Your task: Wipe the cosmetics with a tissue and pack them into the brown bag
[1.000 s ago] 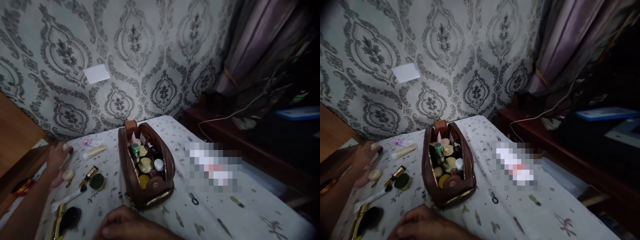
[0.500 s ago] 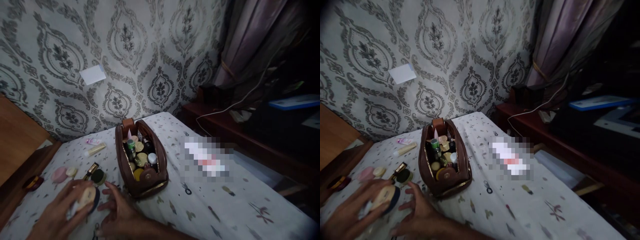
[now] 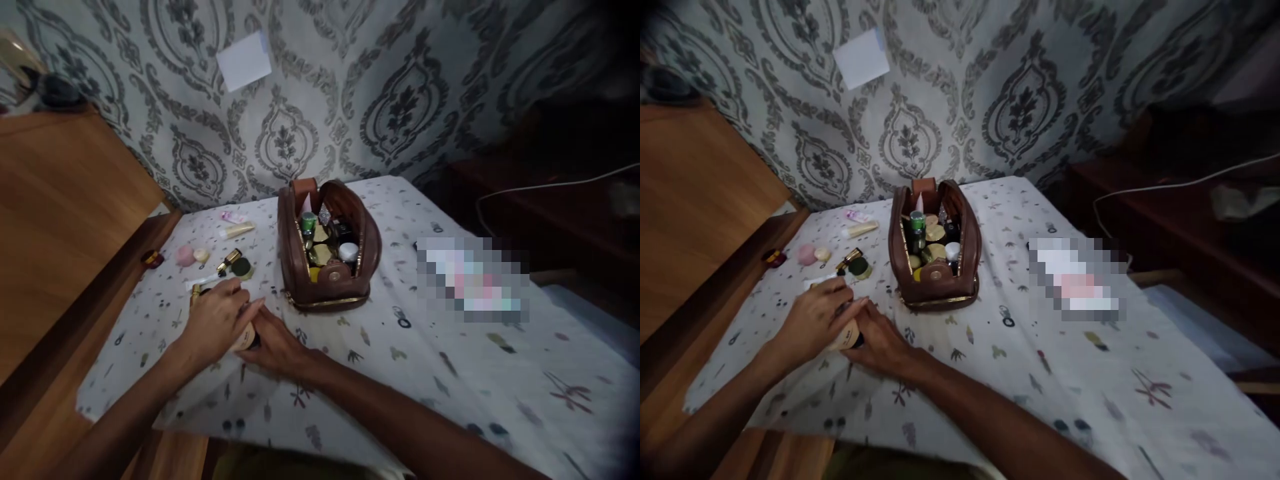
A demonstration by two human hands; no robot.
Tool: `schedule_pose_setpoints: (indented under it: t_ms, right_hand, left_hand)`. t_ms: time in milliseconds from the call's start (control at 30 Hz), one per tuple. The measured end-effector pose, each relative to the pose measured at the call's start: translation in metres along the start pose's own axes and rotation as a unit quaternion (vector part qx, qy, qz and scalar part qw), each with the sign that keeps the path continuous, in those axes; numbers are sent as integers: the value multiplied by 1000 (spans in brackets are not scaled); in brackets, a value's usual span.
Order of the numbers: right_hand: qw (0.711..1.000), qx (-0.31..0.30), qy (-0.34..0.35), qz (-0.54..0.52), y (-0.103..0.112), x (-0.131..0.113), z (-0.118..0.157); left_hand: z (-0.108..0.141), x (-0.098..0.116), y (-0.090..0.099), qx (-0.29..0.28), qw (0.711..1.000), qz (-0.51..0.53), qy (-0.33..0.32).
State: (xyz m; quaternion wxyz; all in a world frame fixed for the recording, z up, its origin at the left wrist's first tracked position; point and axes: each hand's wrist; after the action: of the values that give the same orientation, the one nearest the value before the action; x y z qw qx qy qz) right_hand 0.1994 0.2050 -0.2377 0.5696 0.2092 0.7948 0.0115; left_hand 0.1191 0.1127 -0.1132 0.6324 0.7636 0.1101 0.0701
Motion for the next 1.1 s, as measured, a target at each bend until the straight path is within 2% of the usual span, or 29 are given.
schedule_pose_setpoints:
  t_ms: [100,167,233,333,433,500,567,733,867,967,1100]
  right_hand:
    - [1000,-1,-2,-24,3,-2,-1]
    - [998,8,-27,-64,5,-4,-3]
    - [992,4,-59,-116,7,-6,-4]
    - [977,-12,-91,-191,8,-8,-5]
    - [961,-27,-103,-256,9,-11,-7]
    - [943,-29,-116,-309,10,-14,-8]
    - [921,-20,-136,-365,11,-17,-9]
    - [863,-7,-206,-461,12,-15,-10]
    - [811,-50,-261,-521,10,-11,-10]
    - [790,-128,-299,-520,13,-13,-10]
    - [770,-222,-327,-502,19,-18,-8]
  left_hand:
    - [-11,-9,-1,0,995,94,28]
    - [-16,-17,-3,10,977,203,63]
    - [-17,-23,-6,22,940,321,113]
    - [-13,-24,-16,70,860,468,188]
    - [-6,-17,-27,152,792,539,242]
    - [-1,-11,-34,196,766,555,258]
    - [4,-5,-39,217,765,549,255]
    - [19,5,-47,207,838,466,195]
    - [31,6,-53,214,859,438,157]
    - [35,5,-57,202,848,455,181]
    - [31,3,-58,227,796,504,244]
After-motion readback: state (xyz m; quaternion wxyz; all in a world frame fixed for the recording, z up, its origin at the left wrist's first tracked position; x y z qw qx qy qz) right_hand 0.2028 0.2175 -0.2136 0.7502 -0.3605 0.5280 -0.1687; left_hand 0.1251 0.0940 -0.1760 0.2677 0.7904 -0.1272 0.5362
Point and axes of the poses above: each hand's wrist, its own z-axis away from the middle knuckle, its own y-axis out of the back of the hand, x = y × z, and after that the axes turned 6 degrees about -y, right-handed
